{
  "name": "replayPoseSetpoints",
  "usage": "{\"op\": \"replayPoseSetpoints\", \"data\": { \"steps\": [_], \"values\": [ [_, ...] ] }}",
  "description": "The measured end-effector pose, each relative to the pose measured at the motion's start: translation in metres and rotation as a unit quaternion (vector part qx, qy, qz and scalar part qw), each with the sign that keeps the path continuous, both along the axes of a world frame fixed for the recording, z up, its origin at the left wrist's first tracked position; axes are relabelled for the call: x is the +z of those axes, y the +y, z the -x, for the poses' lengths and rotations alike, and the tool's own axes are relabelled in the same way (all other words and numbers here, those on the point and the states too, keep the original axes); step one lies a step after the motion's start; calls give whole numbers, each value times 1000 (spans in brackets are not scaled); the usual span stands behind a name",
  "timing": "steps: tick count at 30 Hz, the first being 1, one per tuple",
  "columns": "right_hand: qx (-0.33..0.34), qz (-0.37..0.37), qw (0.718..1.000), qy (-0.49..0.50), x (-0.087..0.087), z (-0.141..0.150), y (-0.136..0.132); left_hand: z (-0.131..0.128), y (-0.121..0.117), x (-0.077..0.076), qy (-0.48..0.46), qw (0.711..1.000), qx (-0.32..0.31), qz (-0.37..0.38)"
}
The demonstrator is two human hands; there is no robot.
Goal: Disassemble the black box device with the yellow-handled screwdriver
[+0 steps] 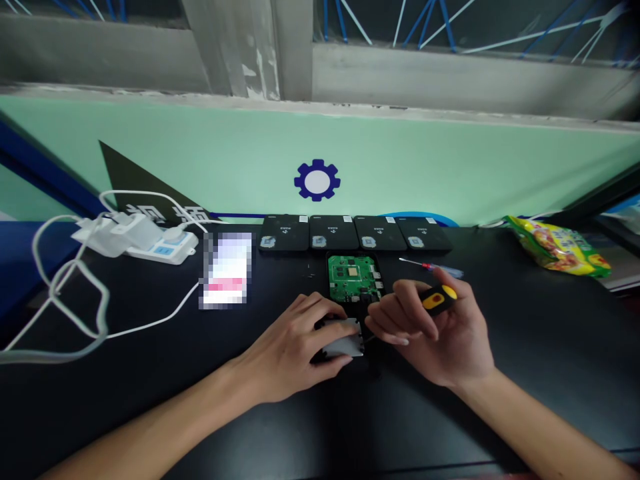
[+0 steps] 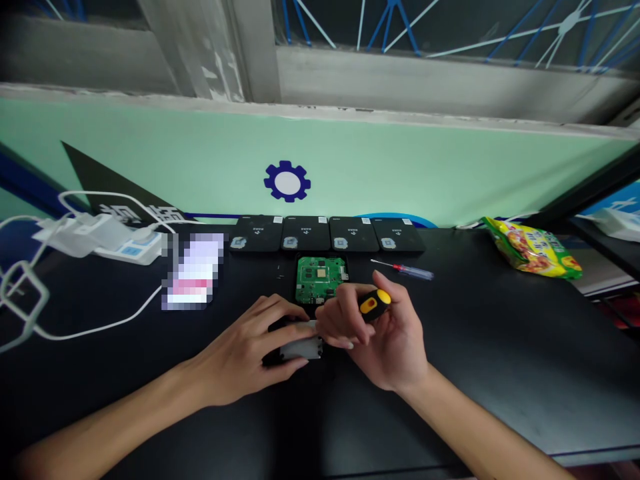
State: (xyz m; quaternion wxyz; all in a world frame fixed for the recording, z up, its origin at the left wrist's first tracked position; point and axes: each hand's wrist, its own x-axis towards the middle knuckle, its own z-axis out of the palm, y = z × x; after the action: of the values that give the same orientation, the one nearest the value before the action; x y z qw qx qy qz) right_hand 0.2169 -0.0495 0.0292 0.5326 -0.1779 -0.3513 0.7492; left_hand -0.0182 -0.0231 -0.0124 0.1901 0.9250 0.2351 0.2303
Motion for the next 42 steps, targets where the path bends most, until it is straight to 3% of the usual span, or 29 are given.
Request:
{"op": "replayPoseSetpoints", "data": {
  "steps": [7,34,42],
  "values": [
    [45,-6,999,14,0,0,0,0,0,1,0,1000,1,4],
    [30,-17,999,15,-1,-2,-1,0,0,0,5,1000,-2,4],
    [1,-20,999,-25,0,0,-3,0,-1,2,-1,1000,-2,7]
  ]
}}
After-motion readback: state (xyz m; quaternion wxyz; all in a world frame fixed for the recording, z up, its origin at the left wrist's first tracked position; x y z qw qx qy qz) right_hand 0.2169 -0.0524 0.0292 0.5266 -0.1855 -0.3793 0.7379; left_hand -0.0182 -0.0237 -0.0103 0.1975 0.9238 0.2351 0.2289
